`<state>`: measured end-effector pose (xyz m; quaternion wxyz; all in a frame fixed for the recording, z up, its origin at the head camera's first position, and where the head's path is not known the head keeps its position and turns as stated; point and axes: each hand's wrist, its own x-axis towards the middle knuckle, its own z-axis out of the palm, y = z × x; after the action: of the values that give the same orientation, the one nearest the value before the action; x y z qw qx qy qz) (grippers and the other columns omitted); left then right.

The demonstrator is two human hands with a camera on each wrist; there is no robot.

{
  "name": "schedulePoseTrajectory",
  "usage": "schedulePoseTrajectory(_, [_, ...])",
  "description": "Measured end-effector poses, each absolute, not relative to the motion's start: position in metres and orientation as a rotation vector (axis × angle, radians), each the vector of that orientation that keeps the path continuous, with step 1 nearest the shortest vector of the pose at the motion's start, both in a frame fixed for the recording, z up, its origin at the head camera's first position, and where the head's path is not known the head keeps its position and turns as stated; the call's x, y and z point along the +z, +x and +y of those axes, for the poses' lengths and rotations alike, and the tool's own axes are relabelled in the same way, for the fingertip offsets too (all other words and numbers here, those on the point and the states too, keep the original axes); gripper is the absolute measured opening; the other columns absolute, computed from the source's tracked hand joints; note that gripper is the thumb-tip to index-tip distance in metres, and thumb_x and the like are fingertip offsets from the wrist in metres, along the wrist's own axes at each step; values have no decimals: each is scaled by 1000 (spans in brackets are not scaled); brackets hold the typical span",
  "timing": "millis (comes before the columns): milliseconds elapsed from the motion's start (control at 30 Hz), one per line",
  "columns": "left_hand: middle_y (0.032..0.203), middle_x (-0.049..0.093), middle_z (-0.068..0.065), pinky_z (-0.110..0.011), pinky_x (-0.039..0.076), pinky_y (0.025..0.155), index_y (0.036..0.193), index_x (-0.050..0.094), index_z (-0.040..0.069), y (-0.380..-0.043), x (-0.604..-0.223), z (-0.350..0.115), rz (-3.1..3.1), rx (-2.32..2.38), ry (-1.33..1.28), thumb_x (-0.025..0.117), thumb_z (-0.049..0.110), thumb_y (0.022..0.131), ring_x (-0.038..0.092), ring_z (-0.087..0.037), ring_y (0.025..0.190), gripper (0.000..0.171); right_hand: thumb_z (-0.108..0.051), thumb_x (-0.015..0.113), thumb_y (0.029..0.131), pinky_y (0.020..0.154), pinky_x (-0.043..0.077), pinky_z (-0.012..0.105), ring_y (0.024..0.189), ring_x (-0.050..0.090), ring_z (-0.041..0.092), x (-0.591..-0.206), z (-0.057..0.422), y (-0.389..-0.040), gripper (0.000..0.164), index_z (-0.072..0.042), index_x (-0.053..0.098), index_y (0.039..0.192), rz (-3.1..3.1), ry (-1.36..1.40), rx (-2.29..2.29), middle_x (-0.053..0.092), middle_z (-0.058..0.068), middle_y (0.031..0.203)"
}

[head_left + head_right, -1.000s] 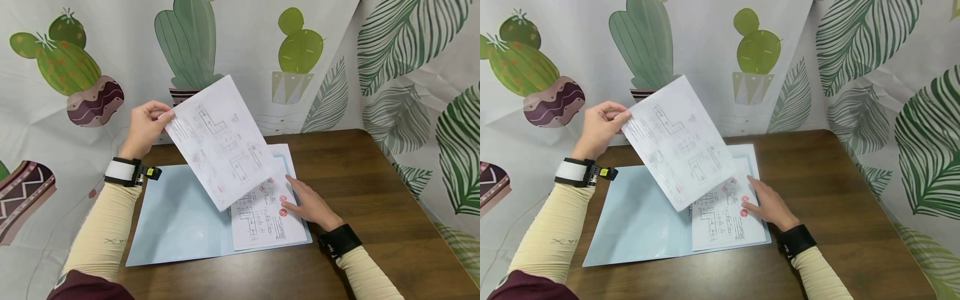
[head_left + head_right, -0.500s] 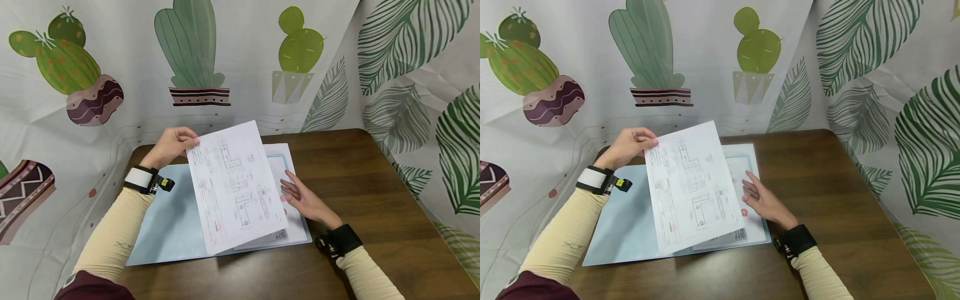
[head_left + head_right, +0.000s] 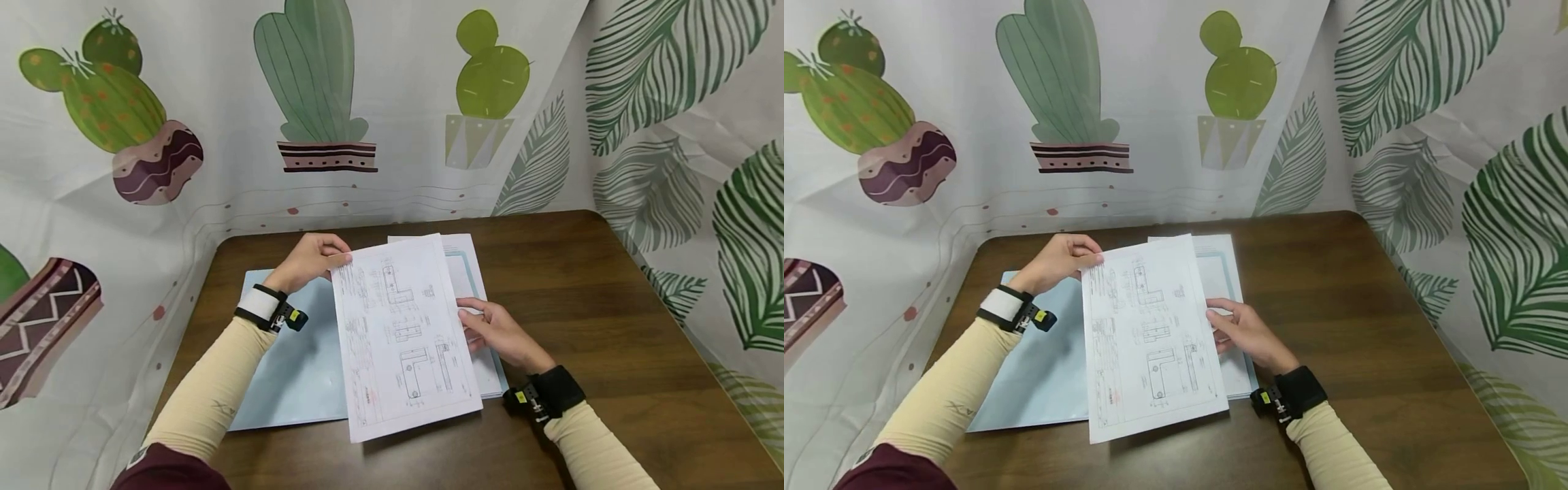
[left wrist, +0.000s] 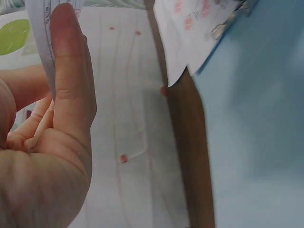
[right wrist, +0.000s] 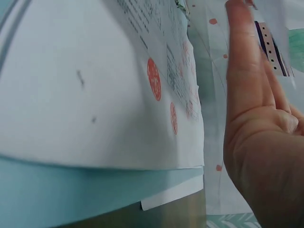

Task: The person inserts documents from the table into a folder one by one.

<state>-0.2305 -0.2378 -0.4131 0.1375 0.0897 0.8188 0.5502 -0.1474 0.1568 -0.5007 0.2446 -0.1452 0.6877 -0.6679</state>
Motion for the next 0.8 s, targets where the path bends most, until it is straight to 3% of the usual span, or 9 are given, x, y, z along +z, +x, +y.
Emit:
schedulePoseTrajectory(167, [96, 77, -14, -35, 60, 63, 112, 68, -5, -228, -428, -231, 2358, 1580, 229, 70, 8, 99, 74, -27, 82, 19, -24, 62, 105, 62, 60, 31, 83, 76, 25, -502, 157, -147, 56, 10, 45, 146, 1882, -369, -1814, 78, 16, 99])
schedulePoseTrajectory(367, [95, 77, -14, -34, 59, 63, 111, 68, -4, -226, -440, -225, 2332, 1573, 203, 70, 9, 98, 73, -26, 81, 19, -17, 64, 103, 57, 58, 30, 77, 76, 26, -506, 157, -147, 39, 7, 59, 133, 1855, -403, -1806, 77, 18, 99])
schedulePoseTrajectory(600, [96, 78, -15, -33, 58, 63, 115, 67, -7, -227, -445, -223, 2314, 1576, 181, 71, 11, 98, 73, -25, 80, 25, -14, 63, 104, 54, 55, 28, 70, 72, 20, -507, 157, -146, 35, 7, 61, 131, 1876, -402, -1801, 77, 18, 100])
schedulePoseTrajectory(800, [100, 78, -12, -34, 59, 64, 118, 68, -1, -226, -447, -220, 2342, 1570, 194, 71, 14, 99, 72, -25, 83, 24, -15, 64, 103, 54, 55, 29, 68, 70, 18, -506, 163, -145, 36, 7, 61, 131, 1930, -415, -1788, 77, 16, 99])
